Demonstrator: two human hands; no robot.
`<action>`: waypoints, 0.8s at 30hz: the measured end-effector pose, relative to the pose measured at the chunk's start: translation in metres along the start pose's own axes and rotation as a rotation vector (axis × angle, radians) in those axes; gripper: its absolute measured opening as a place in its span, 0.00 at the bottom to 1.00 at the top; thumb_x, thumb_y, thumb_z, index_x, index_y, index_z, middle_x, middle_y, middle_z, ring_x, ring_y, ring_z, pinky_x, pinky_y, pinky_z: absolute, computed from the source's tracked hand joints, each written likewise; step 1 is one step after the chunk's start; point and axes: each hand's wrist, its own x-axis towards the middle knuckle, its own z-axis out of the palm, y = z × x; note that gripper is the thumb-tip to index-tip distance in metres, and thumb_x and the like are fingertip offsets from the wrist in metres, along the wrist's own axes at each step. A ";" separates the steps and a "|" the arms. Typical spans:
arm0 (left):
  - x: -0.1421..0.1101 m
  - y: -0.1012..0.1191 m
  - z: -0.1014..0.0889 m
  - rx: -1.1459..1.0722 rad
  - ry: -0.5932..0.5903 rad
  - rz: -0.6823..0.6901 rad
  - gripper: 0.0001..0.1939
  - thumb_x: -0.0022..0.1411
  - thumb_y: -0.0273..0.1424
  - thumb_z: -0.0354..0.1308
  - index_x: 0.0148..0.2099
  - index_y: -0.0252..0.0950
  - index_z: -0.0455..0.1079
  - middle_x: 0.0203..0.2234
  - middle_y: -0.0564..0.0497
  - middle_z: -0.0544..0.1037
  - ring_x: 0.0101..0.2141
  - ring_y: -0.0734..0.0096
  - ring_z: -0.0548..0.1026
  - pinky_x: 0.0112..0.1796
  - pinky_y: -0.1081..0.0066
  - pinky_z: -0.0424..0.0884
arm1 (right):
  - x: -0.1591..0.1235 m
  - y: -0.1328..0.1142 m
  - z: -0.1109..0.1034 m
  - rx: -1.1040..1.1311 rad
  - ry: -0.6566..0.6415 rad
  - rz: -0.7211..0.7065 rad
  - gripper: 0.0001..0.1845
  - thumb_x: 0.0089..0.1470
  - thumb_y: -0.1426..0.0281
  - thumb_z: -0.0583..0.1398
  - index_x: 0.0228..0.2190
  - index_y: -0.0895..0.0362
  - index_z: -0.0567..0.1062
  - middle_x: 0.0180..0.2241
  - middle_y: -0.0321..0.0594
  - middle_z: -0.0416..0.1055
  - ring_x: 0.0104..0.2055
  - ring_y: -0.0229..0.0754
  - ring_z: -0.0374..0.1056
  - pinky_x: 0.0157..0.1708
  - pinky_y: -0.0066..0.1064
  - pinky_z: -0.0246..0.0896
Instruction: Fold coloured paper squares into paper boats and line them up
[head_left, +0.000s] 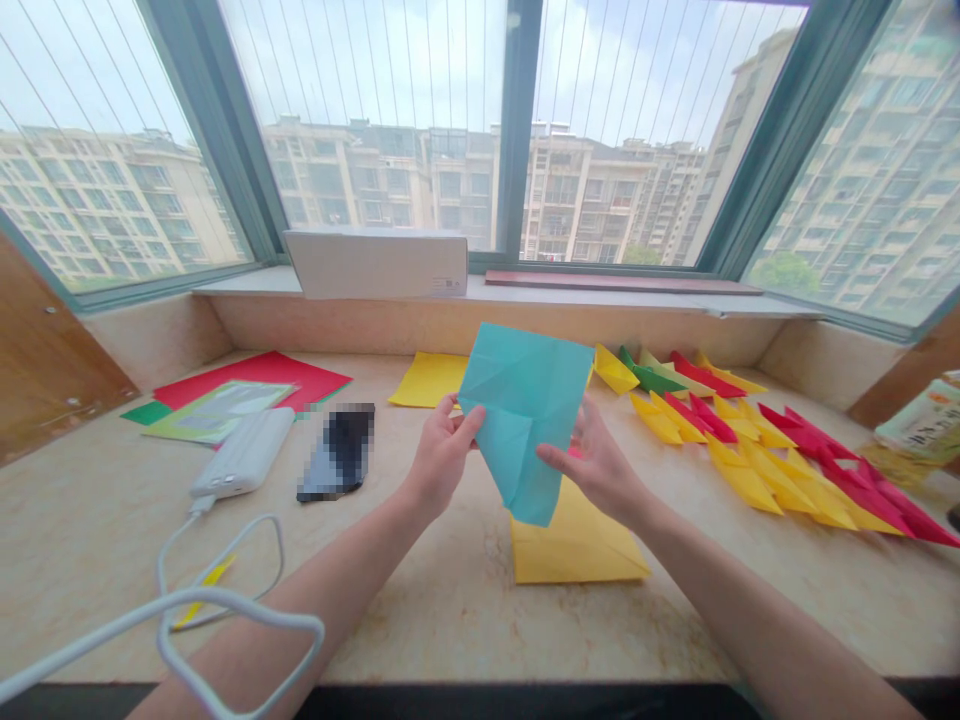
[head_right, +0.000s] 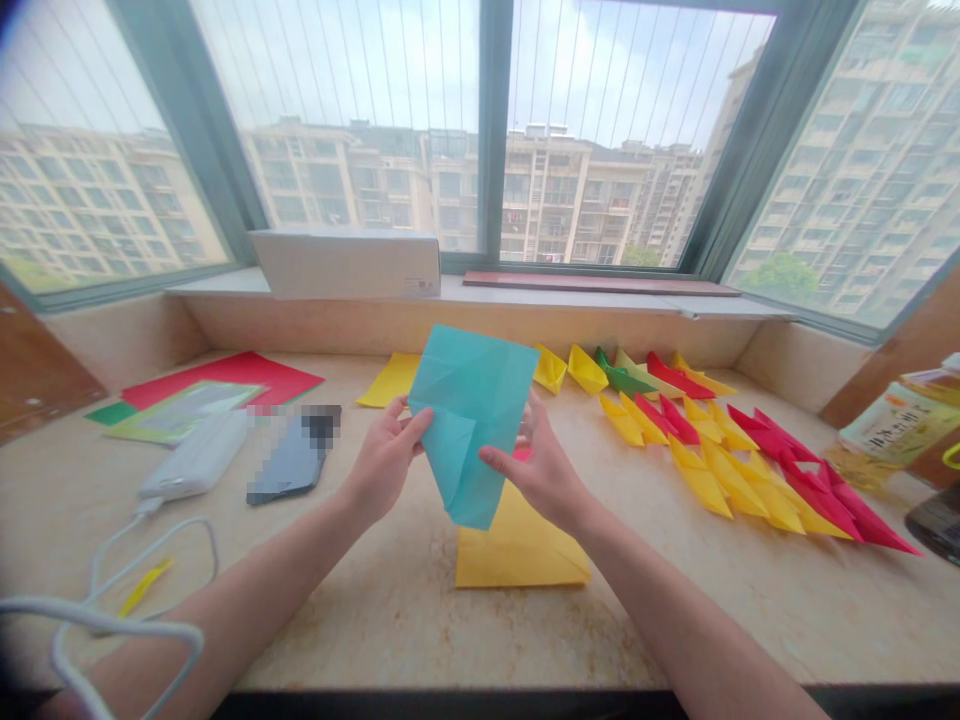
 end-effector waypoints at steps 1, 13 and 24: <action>0.002 0.001 -0.001 -0.033 0.041 0.004 0.22 0.56 0.40 0.67 0.48 0.37 0.64 0.32 0.50 0.81 0.29 0.71 0.78 0.30 0.74 0.73 | 0.001 -0.001 -0.002 0.066 -0.006 0.032 0.49 0.51 0.54 0.67 0.65 0.47 0.50 0.57 0.50 0.66 0.51 0.52 0.70 0.48 0.46 0.68; 0.004 -0.001 -0.002 -0.118 0.211 0.013 0.16 0.62 0.37 0.61 0.48 0.41 0.60 0.30 0.55 0.77 0.24 0.75 0.75 0.24 0.77 0.72 | -0.016 -0.016 0.008 0.333 -0.497 0.328 0.38 0.56 0.55 0.64 0.64 0.44 0.57 0.54 0.44 0.72 0.54 0.50 0.69 0.53 0.47 0.60; -0.003 -0.001 0.005 -0.207 0.063 -0.030 0.26 0.59 0.41 0.65 0.53 0.42 0.56 0.40 0.50 0.79 0.32 0.68 0.81 0.35 0.66 0.78 | -0.010 -0.013 0.012 0.486 -0.245 0.335 0.27 0.49 0.67 0.68 0.50 0.53 0.71 0.43 0.43 0.76 0.40 0.44 0.68 0.37 0.34 0.60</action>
